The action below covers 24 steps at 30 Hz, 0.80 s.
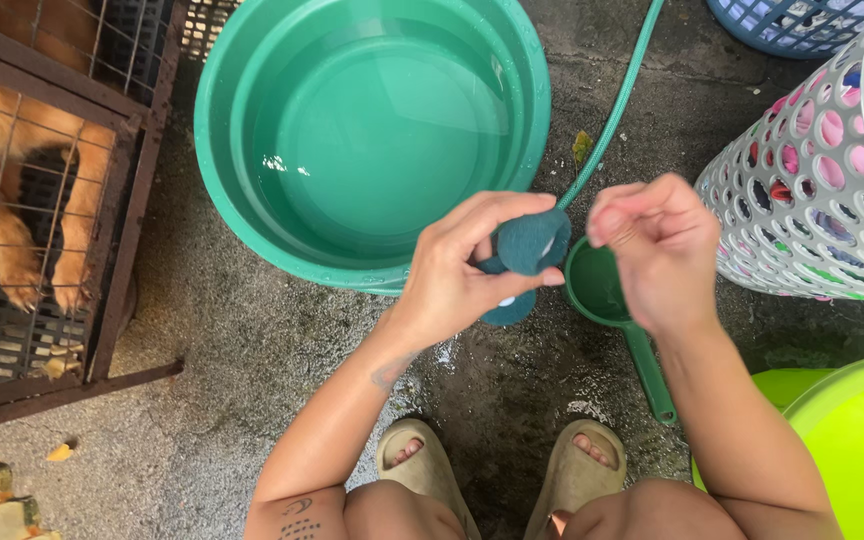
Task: The person prepares a small sponge by squeezing a white substance onto it and then places it into a washing machine.
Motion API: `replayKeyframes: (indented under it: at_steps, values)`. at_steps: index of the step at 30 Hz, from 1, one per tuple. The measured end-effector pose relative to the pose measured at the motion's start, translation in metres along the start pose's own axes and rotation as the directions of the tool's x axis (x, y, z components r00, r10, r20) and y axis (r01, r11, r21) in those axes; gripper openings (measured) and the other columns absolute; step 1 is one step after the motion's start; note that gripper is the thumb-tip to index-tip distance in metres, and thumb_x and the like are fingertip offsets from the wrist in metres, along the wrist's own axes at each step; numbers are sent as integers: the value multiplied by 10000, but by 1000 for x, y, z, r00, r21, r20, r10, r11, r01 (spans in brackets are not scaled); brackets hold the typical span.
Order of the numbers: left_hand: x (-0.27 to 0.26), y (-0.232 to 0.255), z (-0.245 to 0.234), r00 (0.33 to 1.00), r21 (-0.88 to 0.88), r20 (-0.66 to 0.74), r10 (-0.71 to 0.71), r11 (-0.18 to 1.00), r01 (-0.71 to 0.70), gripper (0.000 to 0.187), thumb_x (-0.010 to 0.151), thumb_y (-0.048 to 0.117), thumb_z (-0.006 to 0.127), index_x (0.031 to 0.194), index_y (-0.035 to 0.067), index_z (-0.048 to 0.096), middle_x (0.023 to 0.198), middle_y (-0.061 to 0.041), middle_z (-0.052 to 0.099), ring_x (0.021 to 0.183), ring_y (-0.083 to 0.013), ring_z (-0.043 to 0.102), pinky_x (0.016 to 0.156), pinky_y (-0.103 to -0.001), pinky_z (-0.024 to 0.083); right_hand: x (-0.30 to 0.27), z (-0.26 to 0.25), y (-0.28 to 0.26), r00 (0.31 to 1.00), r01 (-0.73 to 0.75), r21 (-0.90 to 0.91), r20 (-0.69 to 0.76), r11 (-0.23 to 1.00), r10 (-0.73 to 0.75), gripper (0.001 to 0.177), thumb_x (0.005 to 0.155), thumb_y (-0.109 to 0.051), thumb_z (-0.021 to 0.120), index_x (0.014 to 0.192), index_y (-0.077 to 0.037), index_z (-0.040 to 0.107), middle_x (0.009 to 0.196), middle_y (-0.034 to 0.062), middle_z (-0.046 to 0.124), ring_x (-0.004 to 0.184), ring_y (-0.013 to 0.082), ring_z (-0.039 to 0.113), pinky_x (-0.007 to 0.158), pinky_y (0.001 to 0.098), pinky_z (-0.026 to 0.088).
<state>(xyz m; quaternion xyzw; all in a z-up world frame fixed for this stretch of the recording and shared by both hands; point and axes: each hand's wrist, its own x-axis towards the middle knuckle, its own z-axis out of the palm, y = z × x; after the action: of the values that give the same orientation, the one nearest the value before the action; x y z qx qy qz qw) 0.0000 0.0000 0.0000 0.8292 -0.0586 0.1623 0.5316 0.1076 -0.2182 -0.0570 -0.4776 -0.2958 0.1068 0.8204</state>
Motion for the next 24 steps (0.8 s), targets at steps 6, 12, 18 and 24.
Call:
replayKeyframes:
  at_steps: [6, 12, 18, 24]
  values:
    - [2, 10, -13, 992, 12, -33, 123, 992, -122, 639, 886, 100, 846, 1463, 133, 575, 1386, -52, 696, 724, -61, 515, 580, -210, 433, -8, -70, 61, 937, -321, -716, -144, 620, 319, 128, 1002, 57, 595, 1044, 32, 714, 860, 108, 729, 726, 164, 677, 670, 299, 570]
    - [3, -13, 2, 994, -116, 34, -104, 987, 107, 485, 911, 108, 834, 1266, 98, 504, 1154, 6, 798, 542, -32, 404, 497, -210, 341, -72, -182, 198, 596, -286, -878, -476, -383, 647, 150, 861, -56, 752, 1001, -72, 804, 1085, 210, 732, 996, 336, 697, 884, 390, 558]
    - [3, -20, 5, 998, -141, 55, -40, 989, 47, 457, 914, 53, 783, 1304, 85, 547, 1369, -22, 714, 542, -12, 387, 489, -204, 351, -60, -179, 186, 439, -767, -599, -226, 232, 870, 217, 813, 13, 748, 1028, -18, 758, 951, 151, 761, 880, 315, 705, 762, 443, 590]
    - [5, -53, 22, 967, -521, 174, -185, 816, 250, 384, 996, 38, 727, 1327, 42, 532, 1145, -30, 755, 633, 22, 435, 562, -170, 364, -29, -19, 58, 750, -40, -921, 229, 388, 621, 170, 800, -15, 777, 947, -34, 695, 910, 70, 762, 920, 161, 677, 793, 350, 532]
